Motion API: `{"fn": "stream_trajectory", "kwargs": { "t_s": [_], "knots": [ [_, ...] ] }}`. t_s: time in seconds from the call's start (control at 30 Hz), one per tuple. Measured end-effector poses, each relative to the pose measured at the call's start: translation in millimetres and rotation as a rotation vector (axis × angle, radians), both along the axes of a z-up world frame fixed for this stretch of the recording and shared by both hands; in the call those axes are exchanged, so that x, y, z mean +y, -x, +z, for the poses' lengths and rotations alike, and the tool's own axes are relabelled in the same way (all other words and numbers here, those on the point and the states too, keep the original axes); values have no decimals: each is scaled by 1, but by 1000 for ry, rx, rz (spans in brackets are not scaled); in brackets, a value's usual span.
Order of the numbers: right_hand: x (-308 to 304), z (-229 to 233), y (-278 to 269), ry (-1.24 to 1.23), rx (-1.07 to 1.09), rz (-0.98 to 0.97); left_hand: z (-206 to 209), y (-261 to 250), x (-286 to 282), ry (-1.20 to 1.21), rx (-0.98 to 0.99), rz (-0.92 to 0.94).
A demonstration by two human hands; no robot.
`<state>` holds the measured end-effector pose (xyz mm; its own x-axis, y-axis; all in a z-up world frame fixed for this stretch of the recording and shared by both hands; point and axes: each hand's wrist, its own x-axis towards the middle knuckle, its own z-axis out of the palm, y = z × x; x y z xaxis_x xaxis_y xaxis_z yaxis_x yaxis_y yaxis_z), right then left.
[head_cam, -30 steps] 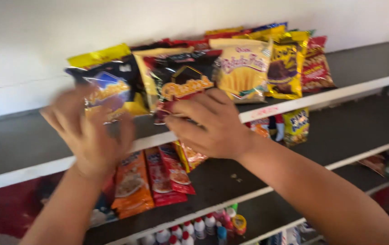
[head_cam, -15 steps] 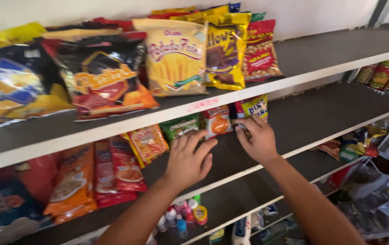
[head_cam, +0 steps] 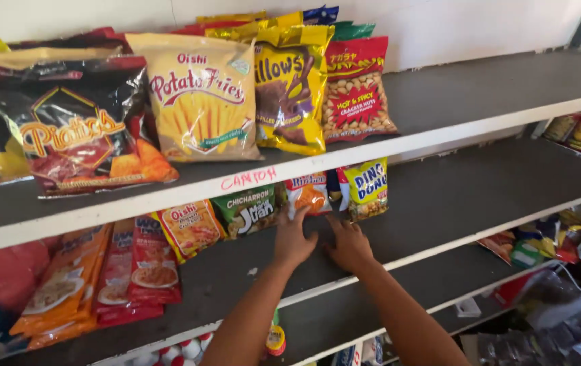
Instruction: The person is organizing and stocking various snack bags on retail shelves.
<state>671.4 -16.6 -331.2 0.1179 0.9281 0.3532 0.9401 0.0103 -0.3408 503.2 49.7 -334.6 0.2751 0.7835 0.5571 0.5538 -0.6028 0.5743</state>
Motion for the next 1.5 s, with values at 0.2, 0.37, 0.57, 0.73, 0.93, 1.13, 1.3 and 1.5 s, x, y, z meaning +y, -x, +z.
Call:
{"fn": "stream_trajectory", "kwargs": {
  "t_s": [0.2,0.37,0.57,0.73,0.93,1.13,1.3,1.5],
  "knots": [
    [-10,10,9,78,-36,-9,8,-14,8,113,41,119],
    [-3,2,2,-20,50,-14,-17,-10,25,131,148,79],
    [11,-16,-16,-198,275,11,-24,8,10,186,-119,-27],
    [14,-29,-18,-352,675,292,-30,31,-23,345,-392,-154],
    [-30,-6,7,-277,865,448,-26,48,-67,131,-441,-200],
    [-71,0,72,-409,1029,550,39,82,-143,15,-864,-258],
    [-114,30,122,-431,924,520,67,127,-186,31,-596,-91],
    [-157,118,173,-826,434,656,108,202,-225,-388,-477,-216]
  ]
}}
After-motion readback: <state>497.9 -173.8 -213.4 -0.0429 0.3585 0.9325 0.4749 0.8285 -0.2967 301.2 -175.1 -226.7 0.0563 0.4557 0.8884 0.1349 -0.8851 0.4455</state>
